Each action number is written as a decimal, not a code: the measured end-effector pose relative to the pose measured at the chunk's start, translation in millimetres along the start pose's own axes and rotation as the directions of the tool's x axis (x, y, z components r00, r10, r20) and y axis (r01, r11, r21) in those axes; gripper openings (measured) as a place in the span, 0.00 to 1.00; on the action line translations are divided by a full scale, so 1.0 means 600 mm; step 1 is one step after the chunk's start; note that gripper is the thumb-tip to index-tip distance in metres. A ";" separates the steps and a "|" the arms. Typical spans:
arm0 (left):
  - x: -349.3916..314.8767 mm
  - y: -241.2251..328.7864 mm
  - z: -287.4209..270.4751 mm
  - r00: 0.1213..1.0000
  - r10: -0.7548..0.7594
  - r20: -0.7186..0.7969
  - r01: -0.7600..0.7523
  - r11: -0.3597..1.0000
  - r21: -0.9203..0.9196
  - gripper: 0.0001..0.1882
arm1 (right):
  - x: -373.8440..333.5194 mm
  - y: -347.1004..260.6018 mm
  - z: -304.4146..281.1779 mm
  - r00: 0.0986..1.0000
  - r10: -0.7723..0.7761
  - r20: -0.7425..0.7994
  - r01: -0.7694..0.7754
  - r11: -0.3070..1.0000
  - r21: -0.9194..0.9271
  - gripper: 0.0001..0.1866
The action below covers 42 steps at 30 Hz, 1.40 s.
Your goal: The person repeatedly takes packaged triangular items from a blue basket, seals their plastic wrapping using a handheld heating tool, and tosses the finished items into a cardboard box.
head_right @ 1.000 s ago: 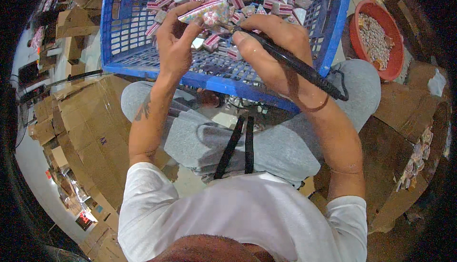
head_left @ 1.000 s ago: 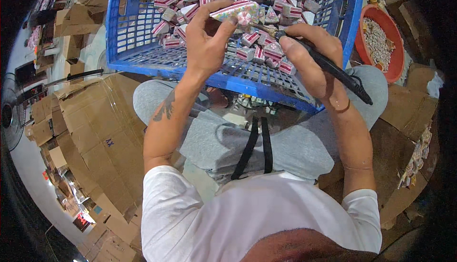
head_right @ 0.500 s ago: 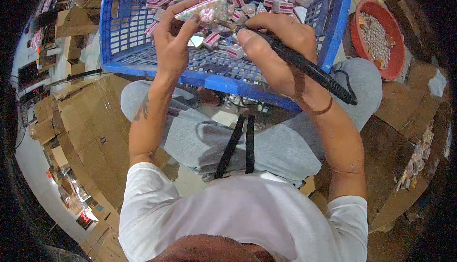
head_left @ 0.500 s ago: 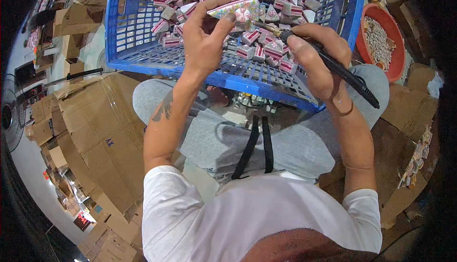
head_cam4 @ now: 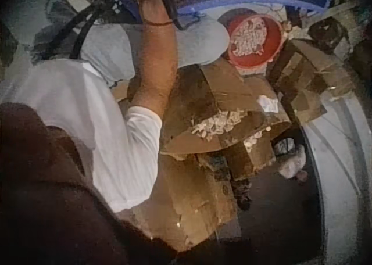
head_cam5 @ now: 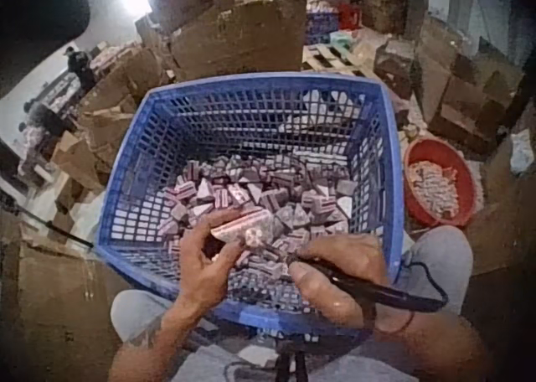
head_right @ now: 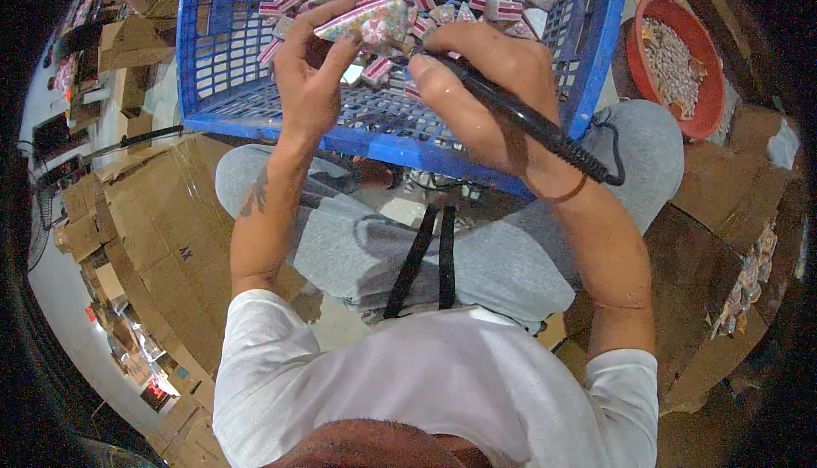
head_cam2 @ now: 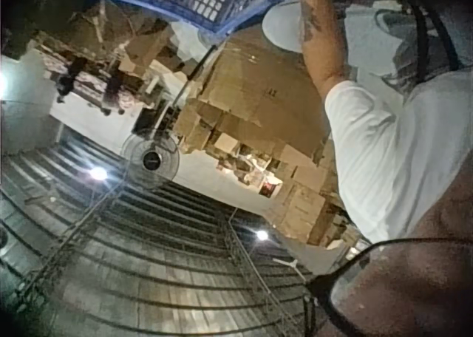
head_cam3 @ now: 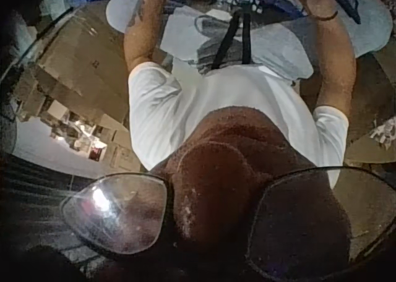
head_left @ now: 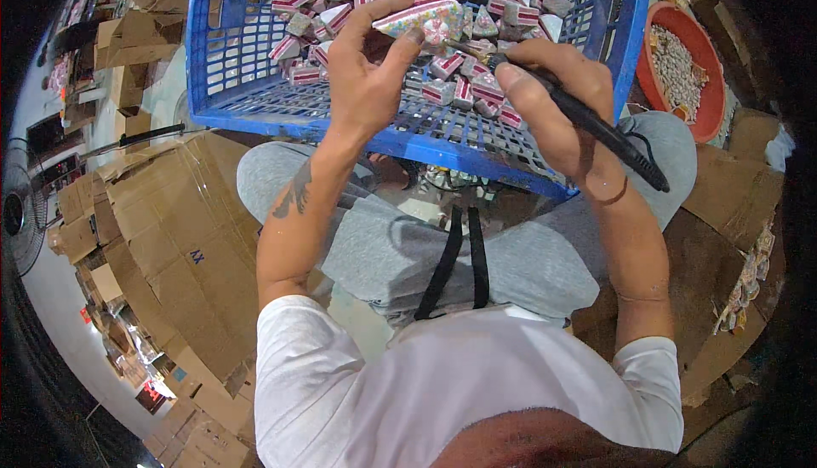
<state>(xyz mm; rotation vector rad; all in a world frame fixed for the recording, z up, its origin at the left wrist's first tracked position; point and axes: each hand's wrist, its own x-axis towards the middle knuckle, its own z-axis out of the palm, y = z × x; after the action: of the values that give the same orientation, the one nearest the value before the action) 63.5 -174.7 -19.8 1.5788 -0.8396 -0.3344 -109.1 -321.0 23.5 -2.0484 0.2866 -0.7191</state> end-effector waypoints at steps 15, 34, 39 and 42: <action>-0.011 0.002 -0.037 0.974 -0.219 0.051 0.225 0.949 -0.220 0.18 | -0.003 0.004 -0.005 0.958 0.182 -0.219 -0.116 0.952 0.284 0.12; 0.033 -0.075 -0.135 0.928 -0.084 0.363 -0.254 0.570 0.781 0.27 | 0.048 0.017 -0.020 0.847 0.414 -0.334 -0.241 0.859 0.452 0.11; 0.028 -0.350 0.171 0.460 -0.371 0.807 -0.517 0.627 0.583 0.29 | 0.038 0.030 -0.034 0.808 0.387 -0.445 -0.173 0.877 0.449 0.10; -0.007 -0.494 0.211 0.467 -0.350 0.812 -0.584 0.567 0.580 0.27 | 0.041 0.034 -0.034 0.782 0.441 -0.440 -0.125 0.803 0.583 0.09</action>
<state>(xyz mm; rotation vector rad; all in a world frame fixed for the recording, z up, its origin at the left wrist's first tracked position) 73.6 -270.8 -327.4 2.1762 -2.2577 -0.7680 -99.9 -357.9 24.2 -1.1891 0.6561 -1.0557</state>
